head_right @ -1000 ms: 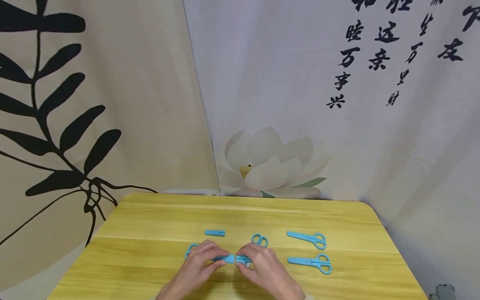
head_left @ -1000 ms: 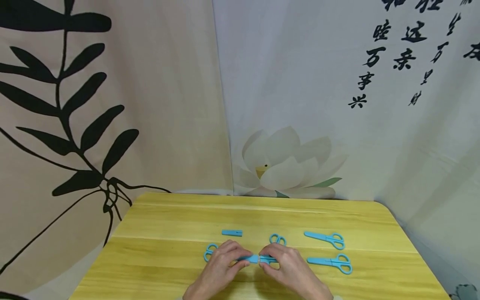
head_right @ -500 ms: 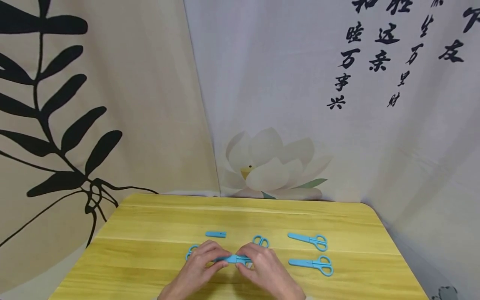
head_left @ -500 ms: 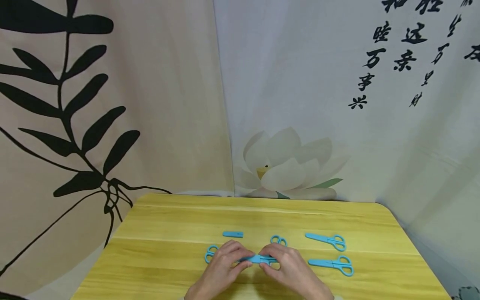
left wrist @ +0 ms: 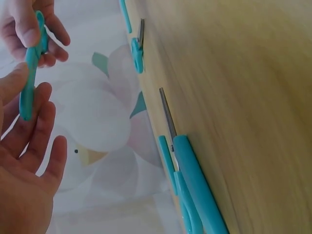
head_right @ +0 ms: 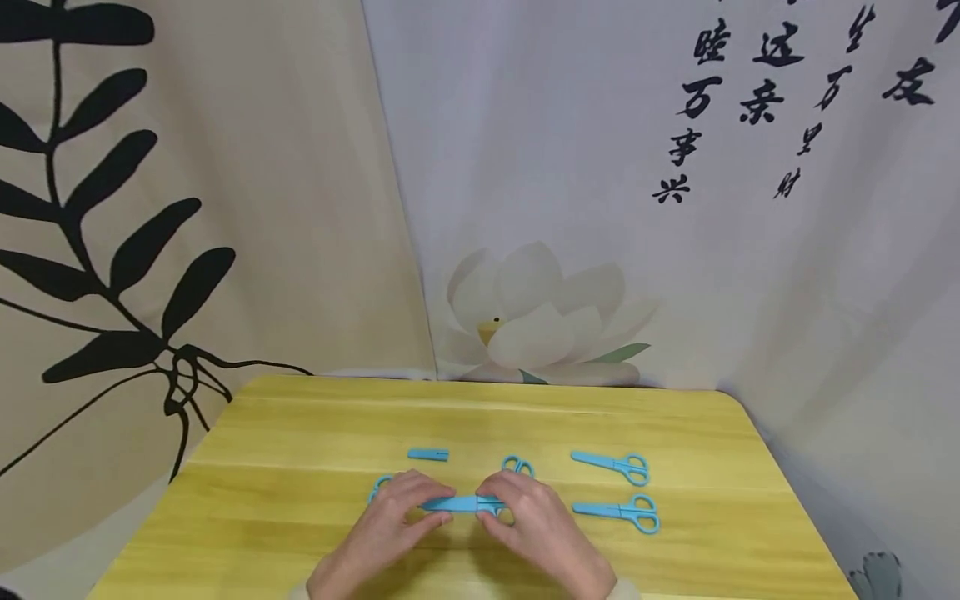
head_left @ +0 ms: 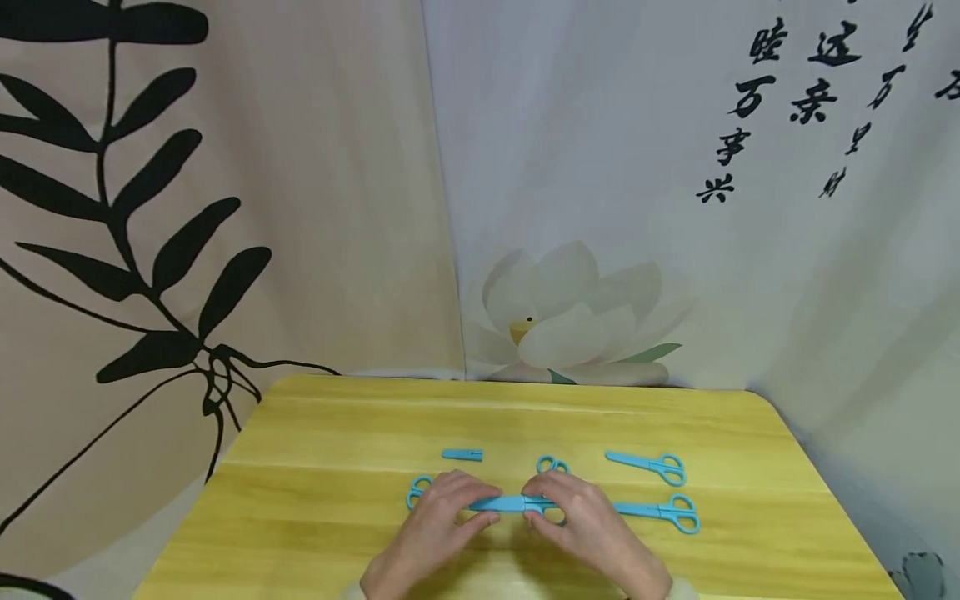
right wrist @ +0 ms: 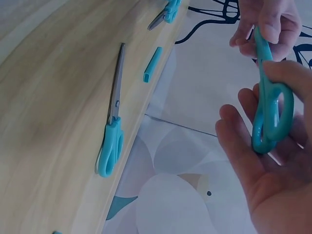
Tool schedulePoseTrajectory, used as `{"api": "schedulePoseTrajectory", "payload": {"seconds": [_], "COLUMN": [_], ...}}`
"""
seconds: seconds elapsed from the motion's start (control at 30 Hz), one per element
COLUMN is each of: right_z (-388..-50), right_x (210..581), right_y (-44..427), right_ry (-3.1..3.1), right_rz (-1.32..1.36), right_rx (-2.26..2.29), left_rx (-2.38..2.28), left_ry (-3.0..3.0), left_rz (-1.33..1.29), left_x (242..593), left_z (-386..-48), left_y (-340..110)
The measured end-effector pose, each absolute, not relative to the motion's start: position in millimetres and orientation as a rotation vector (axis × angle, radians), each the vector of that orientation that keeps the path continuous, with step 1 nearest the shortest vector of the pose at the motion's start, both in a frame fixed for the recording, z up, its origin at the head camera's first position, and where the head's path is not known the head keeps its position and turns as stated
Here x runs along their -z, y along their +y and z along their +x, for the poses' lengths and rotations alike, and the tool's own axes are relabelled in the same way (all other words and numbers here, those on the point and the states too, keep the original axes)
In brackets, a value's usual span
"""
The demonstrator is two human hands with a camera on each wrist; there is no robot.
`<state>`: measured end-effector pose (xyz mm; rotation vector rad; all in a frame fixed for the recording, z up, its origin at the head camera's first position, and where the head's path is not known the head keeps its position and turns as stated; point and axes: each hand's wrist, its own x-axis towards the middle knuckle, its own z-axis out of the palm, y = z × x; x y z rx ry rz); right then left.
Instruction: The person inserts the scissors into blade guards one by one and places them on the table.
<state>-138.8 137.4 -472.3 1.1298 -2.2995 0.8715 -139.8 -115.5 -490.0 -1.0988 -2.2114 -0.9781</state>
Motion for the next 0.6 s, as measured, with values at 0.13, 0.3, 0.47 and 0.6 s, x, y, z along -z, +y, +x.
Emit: {"api": "schedulePoseTrajectory", "payload": {"seconds": [0.13,0.3,0.47,0.6], "right_z": [-141.8,-143.6,-137.8,-133.9], "right_x": [468.7,467.0,472.1,473.7], "right_y": [138.8,139.9,143.0,145.0], "right_ry": [-2.317,-2.336,-2.359,-2.408], "right_rz": [1.125,1.118,1.111,1.086], "right_rx": [-0.872,-0.867,-0.861,-0.862], "left_rx": [0.962,0.954,0.939,0.943], "left_ry": [-2.209,-2.224,-2.229,-2.217], "left_rz": [-1.075,-1.078,-1.093,-1.108], "left_x": [486.0,484.7,489.4,492.0], "left_z": [-144.1,-145.8,-142.2,-141.6], "left_y": [-117.3,-116.8,-112.9,-110.6]}}
